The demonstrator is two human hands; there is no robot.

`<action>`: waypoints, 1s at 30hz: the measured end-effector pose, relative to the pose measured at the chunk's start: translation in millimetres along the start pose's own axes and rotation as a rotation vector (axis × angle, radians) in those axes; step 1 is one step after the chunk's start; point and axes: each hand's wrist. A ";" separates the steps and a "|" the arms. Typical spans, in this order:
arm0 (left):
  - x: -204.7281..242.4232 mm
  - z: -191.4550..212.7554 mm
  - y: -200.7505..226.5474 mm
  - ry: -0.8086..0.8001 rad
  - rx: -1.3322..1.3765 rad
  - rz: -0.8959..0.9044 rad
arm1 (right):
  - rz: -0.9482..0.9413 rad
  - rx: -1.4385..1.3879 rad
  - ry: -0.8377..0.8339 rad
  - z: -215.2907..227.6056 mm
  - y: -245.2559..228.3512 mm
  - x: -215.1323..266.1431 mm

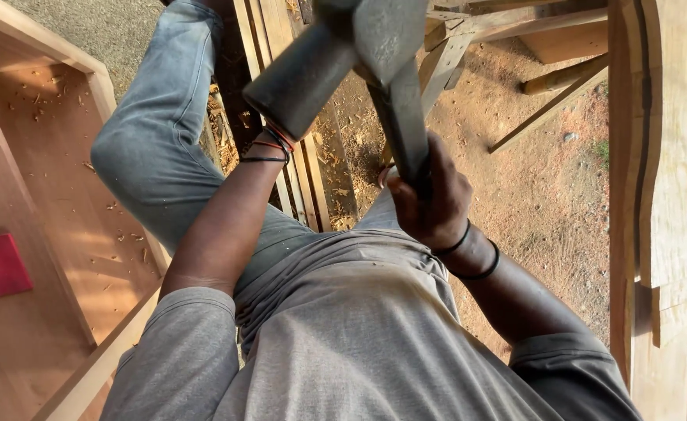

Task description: Using a hammer and chisel to shape and assemble a wooden furniture joint.

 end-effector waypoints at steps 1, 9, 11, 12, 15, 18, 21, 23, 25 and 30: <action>1.8 -8.7 -16.0 0.098 -0.179 -0.303 | -0.012 -0.020 0.019 -4.4 5.6 3.1; -2.3 21.3 40.4 0.005 0.156 0.054 | -0.302 0.078 -0.334 -8.1 3.1 -1.5; -0.7 23.0 47.2 -0.008 0.208 0.046 | -0.246 0.060 -0.281 -7.9 1.6 6.2; -2.4 24.6 47.4 -0.018 0.186 0.044 | -0.256 0.052 -0.257 -9.6 2.1 7.2; 0.6 20.7 37.4 -0.037 0.122 0.052 | -0.272 0.087 -0.285 -12.2 2.4 -0.3; 5.8 24.8 54.8 -0.006 0.131 0.067 | -0.311 0.075 -0.345 -9.3 9.0 -1.4; 18.2 33.5 80.9 0.059 0.150 0.065 | -0.280 0.023 -0.302 -4.1 11.2 16.4; 22.3 31.3 77.8 0.084 0.121 0.059 | -0.219 0.028 -0.253 1.2 17.4 40.0; 22.2 25.4 57.4 0.067 0.006 0.139 | -0.383 -0.009 -0.214 7.1 25.5 71.6; -54.7 13.5 18.8 0.115 0.239 0.358 | -0.735 0.021 -0.221 33.2 30.8 128.4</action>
Point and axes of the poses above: each hand's wrist, its own x-axis away from the middle knuckle, its own z-axis out of the back of the hand, y = z × x, and after that the axes turned 8 degrees about -x, right-handed
